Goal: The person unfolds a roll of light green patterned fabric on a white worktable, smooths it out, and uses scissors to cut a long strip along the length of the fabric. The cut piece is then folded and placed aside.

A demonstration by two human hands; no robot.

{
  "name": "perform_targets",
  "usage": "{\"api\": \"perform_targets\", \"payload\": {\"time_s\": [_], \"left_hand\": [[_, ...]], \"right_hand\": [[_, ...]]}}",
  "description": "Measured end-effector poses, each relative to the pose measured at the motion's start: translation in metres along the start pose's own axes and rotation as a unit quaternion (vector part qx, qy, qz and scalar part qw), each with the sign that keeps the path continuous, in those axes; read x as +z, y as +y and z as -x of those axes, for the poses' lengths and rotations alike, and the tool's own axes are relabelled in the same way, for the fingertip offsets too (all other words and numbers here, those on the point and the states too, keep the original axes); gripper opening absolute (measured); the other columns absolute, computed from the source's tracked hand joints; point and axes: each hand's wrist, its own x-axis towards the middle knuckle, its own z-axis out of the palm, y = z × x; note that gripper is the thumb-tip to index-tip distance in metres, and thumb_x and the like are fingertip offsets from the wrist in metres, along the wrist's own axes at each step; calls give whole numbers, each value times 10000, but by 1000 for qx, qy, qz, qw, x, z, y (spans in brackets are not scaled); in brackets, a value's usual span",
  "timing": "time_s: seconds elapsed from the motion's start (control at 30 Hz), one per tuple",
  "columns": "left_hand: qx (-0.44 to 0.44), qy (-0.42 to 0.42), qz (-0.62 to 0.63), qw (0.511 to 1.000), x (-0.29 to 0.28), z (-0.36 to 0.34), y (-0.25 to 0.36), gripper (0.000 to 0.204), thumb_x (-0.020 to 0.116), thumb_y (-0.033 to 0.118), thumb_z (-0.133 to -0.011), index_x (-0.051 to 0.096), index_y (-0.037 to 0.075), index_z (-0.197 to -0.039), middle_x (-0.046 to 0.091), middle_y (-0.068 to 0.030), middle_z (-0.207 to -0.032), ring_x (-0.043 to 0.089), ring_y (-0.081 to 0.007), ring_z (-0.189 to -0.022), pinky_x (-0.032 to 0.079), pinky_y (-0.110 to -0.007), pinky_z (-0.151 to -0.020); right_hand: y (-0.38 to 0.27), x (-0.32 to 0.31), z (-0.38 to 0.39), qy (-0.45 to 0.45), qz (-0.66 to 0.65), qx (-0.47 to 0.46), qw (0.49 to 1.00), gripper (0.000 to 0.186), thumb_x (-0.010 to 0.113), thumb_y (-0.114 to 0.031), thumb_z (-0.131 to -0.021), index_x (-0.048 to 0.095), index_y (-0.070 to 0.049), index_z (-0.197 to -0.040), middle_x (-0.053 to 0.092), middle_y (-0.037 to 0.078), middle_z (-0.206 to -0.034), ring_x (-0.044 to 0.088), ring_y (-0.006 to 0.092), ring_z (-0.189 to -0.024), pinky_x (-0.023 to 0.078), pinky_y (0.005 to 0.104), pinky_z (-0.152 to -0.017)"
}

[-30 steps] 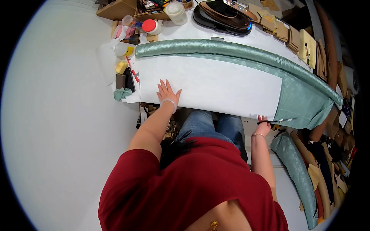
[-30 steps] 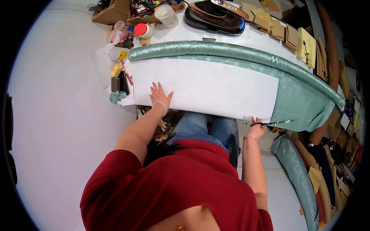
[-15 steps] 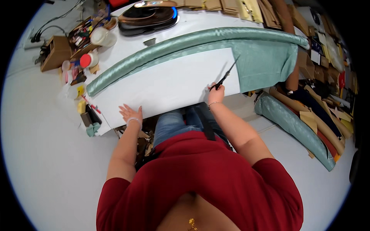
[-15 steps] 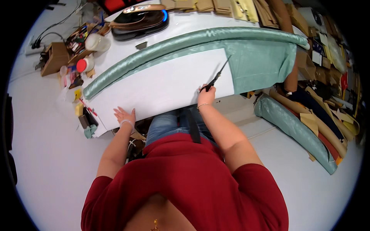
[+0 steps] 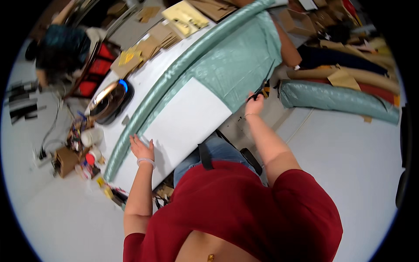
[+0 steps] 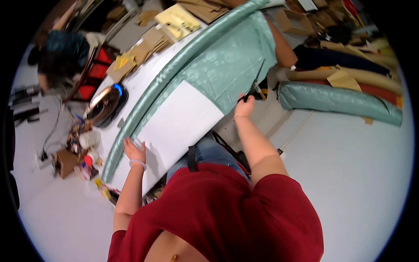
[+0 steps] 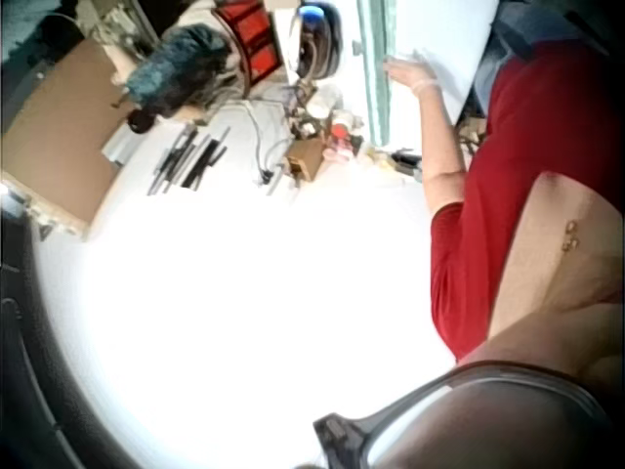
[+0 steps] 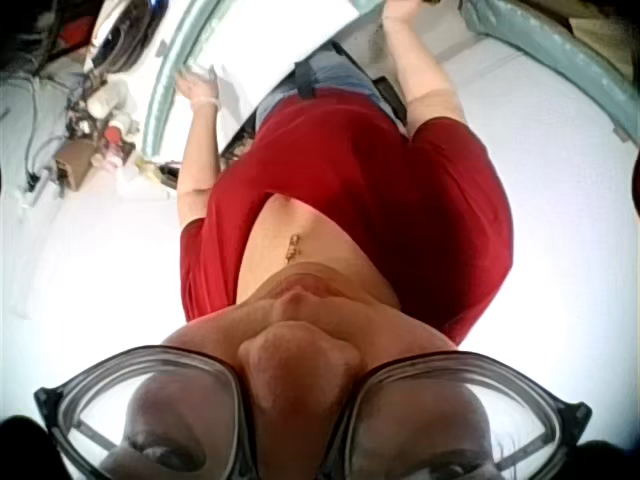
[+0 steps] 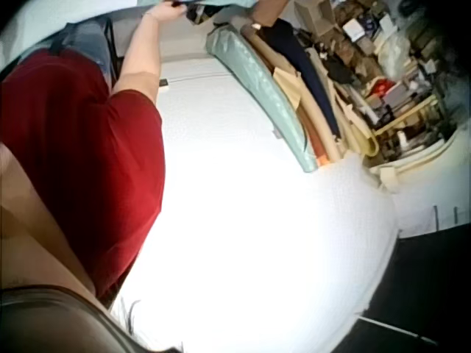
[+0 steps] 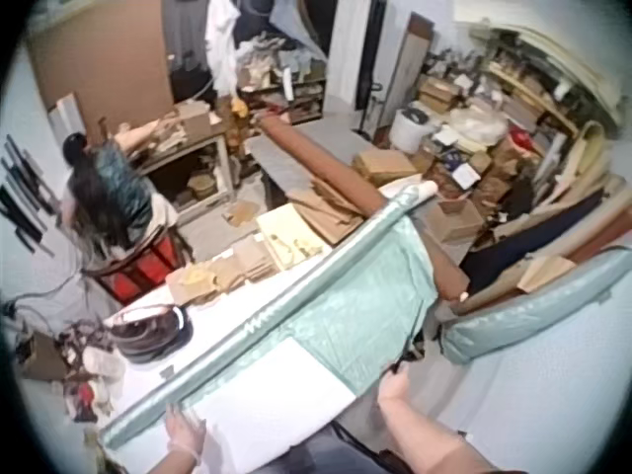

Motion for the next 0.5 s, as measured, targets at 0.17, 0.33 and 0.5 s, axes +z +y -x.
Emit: {"api": "perform_targets", "payload": {"time_s": [0.17, 0.33, 0.5], "left_hand": [[192, 28, 18, 981, 12, -111, 112, 871, 776, 336, -842, 328, -5, -1507, 307, -250, -1575, 356, -416, -1425, 266, -566, -1187], [299, 3, 59, 953, 25, -189, 262, 891, 796, 337, -822, 338, -22, -1498, 380, -275, -1527, 388, -431, -1399, 302, -512, -1181], [356, 7, 91, 930, 71, -243, 396, 983, 859, 356, -746, 343, -35, -1487, 428, -282, -1490, 400, -433, -1391, 322, -467, -1177]], "right_hand": [[-32, -74, -111, 74, -126, -26, 989, 329, 686, -289, -973, 539, 1, -1027, 731, 98, -918, 679, 170, -640, 522, 317, -581], [-45, -76, -196, 97, -20, -99, 990, 321, 746, -257, -917, 560, -29, -1044, 744, 145, -1007, 698, 356, -863, 539, 430, -756], [-23, -16, -284, 65, 133, -121, 982, 261, 688, -248, -955, 552, -37, -1028, 709, 199, -904, 622, 426, -804, 461, 504, -821]]}}
